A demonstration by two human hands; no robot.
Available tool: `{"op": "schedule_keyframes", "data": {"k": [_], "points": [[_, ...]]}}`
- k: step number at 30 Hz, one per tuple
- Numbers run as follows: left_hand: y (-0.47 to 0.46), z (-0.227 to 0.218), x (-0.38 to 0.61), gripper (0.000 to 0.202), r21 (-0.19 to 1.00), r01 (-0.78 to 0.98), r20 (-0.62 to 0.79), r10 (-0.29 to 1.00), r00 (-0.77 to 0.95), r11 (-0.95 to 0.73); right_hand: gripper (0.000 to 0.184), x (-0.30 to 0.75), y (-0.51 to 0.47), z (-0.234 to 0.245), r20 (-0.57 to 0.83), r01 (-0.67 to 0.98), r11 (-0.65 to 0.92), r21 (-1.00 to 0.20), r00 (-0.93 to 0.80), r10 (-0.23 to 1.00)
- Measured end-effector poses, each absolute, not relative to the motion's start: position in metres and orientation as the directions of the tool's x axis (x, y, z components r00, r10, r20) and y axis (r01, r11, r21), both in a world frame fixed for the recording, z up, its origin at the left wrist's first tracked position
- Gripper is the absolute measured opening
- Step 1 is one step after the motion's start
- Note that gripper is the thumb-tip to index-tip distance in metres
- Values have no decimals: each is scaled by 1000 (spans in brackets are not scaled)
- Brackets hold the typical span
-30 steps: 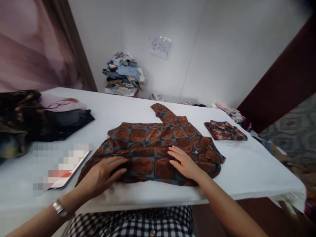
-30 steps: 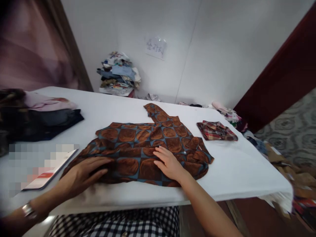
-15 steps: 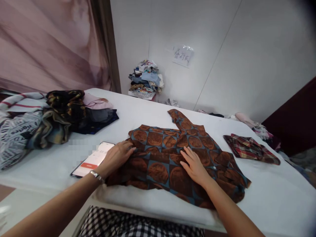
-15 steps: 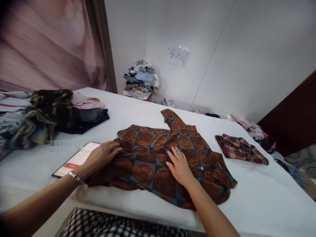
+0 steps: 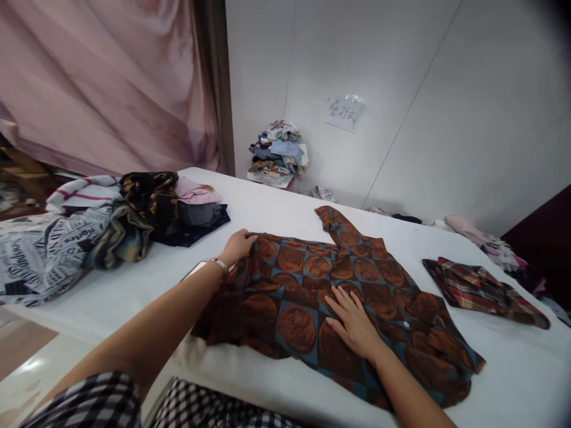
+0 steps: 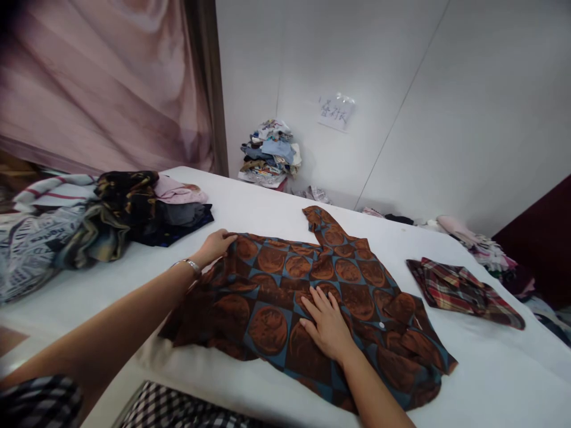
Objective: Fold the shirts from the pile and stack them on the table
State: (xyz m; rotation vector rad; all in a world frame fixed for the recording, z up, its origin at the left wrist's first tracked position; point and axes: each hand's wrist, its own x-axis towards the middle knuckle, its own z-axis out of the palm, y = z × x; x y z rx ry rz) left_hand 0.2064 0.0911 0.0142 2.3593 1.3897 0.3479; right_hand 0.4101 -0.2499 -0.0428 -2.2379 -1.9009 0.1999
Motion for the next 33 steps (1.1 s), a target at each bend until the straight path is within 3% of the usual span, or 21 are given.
{"op": "schedule_keyframes", "data": {"k": [6, 10, 13, 16, 19, 22, 29, 33], "points": [[113, 26, 181, 46, 392, 875, 2, 951, 309, -285, 55, 411, -250, -45, 37, 958, -146, -249, 159, 987], [94, 27, 159, 43, 337, 894, -49, 943, 330, -296, 54, 412, -251, -46, 58, 956, -130, -261, 150, 987], [67, 25, 151, 45, 250, 864, -21, 890, 456, -437, 54, 412, -251, -46, 69, 954, -121, -274, 145, 987], [47, 23, 157, 40, 150, 732, 128, 748, 652, -664, 55, 410, -249, -43, 51, 952, -129, -279, 149, 987], [42, 19, 180, 42, 156, 573, 242, 594, 767, -804, 54, 408, -247, -38, 34, 950, -139, -281, 155, 987], [45, 10, 213, 52, 183, 467, 263, 500, 825, -865, 53, 405, -246, -33, 28, 946, -147, -290, 162, 986], [55, -22, 243, 66, 115, 623, 94, 633, 768, -773, 57, 415, -243, -14, -62, 900, -158, -406, 146, 987], [58, -33, 239, 70, 96, 658, 120, 664, 738, -747, 51, 465, -214, 16, 124, 881, -167, -443, 245, 962]]}}
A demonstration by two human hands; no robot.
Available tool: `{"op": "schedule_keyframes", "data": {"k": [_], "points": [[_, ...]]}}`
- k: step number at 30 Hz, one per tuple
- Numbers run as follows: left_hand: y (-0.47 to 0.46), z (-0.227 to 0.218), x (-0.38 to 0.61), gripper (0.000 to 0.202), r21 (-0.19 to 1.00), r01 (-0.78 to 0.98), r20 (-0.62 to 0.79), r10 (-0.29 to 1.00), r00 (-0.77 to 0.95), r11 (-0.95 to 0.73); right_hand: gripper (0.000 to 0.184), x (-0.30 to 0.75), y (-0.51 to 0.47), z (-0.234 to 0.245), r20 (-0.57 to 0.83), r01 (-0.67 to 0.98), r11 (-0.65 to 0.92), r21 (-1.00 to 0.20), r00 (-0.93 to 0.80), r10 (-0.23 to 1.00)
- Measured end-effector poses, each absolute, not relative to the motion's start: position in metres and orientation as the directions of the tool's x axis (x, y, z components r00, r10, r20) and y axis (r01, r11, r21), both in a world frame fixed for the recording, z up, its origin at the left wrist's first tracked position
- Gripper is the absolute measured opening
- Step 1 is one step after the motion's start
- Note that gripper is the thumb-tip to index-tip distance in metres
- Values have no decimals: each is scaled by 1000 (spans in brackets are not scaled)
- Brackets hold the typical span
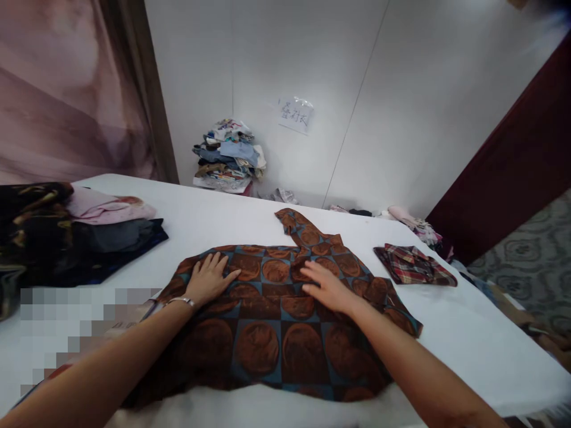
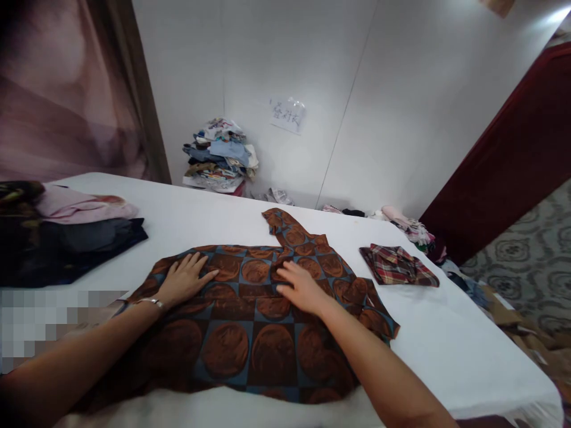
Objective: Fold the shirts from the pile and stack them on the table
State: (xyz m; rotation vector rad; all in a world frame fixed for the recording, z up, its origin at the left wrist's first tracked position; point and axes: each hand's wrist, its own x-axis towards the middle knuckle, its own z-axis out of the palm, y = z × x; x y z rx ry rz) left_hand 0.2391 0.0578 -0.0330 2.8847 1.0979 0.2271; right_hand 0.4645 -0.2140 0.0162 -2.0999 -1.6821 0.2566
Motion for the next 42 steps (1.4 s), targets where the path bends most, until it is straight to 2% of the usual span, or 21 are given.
{"op": "schedule_keyframes", "data": {"k": [3, 6, 9, 13, 17, 23, 27, 30, 33, 38, 42], "points": [[58, -37, 240, 72, 89, 673, 153, 678, 719, -734, 39, 520, -175, 39, 193, 857, -347, -380, 440, 877], [58, -39, 240, 65, 104, 661, 187, 667, 721, -743, 33, 571, -138, 51, 163, 762, -548, -345, 624, 764], [59, -40, 237, 57, 115, 630, 209, 639, 741, -768, 35, 609, -111, 47, 125, 685, -650, -327, 714, 689], [61, -43, 235, 54, 52, 612, 201, 608, 768, -789, 27, 636, -79, 25, 46, 623, -714, -320, 763, 645], [63, -46, 234, 54, 65, 621, 208, 619, 757, -781, 33, 646, -50, 2, -27, 577, -739, -348, 782, 623], [62, -44, 233, 56, 83, 630, 206, 632, 747, -772, 36, 649, -27, -12, -35, 458, -754, -471, 844, 535], [60, -40, 232, 52, 73, 622, 184, 623, 760, -780, 17, 655, -19, -5, -59, 379, -634, -674, 828, 558], [58, -38, 233, 47, 46, 610, 162, 609, 777, -791, 11, 662, -22, 9, -27, 290, -430, -855, 803, 595], [55, -34, 235, 50, 58, 630, 169, 630, 758, -774, 8, 667, -36, 23, 18, 162, -180, -970, 788, 615], [52, -24, 238, 53, 68, 633, 133, 636, 760, -771, 7, 664, -69, 39, 35, -36, 106, -994, 796, 604], [53, -25, 239, 54, 57, 640, 134, 641, 756, -767, 9, 656, -86, 54, 98, -95, 299, -949, 816, 570]]}}
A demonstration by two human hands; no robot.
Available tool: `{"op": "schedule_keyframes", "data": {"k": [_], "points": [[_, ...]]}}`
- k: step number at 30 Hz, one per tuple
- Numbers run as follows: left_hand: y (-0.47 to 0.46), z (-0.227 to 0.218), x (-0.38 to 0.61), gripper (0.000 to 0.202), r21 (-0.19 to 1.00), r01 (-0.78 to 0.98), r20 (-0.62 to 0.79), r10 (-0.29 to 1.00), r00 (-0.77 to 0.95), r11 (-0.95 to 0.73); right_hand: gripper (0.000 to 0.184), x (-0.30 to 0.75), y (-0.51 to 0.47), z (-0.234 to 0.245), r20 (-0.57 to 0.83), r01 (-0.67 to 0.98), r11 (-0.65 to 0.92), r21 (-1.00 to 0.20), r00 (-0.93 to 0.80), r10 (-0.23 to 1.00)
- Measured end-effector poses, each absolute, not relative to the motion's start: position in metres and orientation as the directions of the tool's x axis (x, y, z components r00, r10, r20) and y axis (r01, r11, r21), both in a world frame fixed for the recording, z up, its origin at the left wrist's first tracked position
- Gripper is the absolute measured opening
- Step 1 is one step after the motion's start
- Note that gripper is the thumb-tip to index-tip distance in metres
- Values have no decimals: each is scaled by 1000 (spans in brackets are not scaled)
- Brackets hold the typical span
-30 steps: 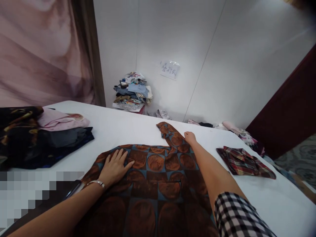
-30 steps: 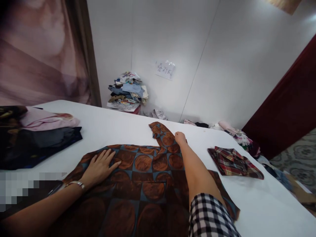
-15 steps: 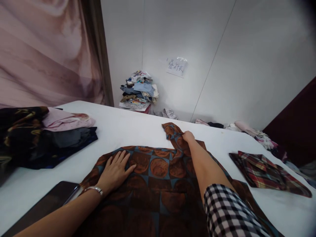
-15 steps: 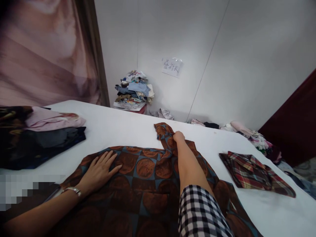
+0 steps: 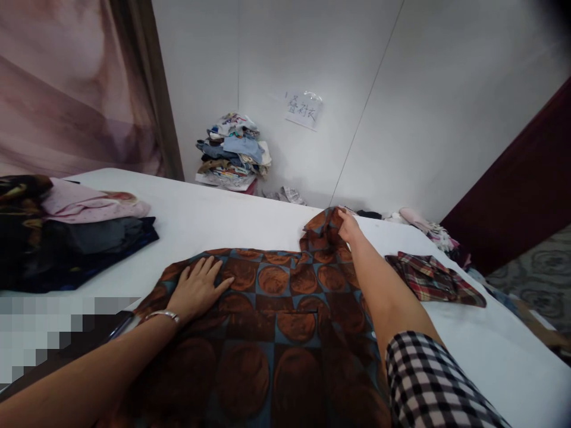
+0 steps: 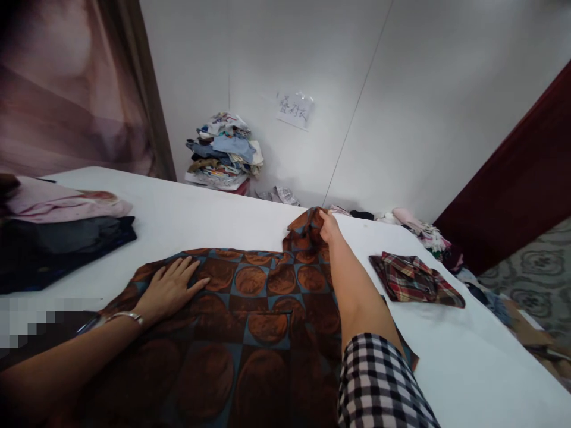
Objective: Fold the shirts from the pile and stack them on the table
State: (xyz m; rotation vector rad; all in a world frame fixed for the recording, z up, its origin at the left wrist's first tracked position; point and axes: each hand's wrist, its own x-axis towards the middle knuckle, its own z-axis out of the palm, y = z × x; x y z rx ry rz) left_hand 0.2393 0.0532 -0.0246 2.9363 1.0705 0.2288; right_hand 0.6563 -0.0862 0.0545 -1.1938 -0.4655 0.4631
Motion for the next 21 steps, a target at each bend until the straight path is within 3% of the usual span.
{"op": "schedule_keyframes", "data": {"k": [8, 12, 16, 21], "points": [[55, -36, 239, 53, 13, 637, 138, 633, 762, -770, 13, 647, -138, 101, 339, -104, 605, -789, 748, 571], [61, -26, 243, 60, 100, 670, 100, 677, 729, -736, 13, 647, -174, 111, 369, -61, 604, -795, 741, 561], [77, -8, 259, 54, 174, 670, 65, 687, 723, -722, 15, 648, -199, 118, 396, -21, 604, -797, 737, 547], [91, -3, 293, 40, 48, 566, 207, 563, 800, -823, 18, 645, -206, 120, 365, -10, 559, -829, 748, 555]]}}
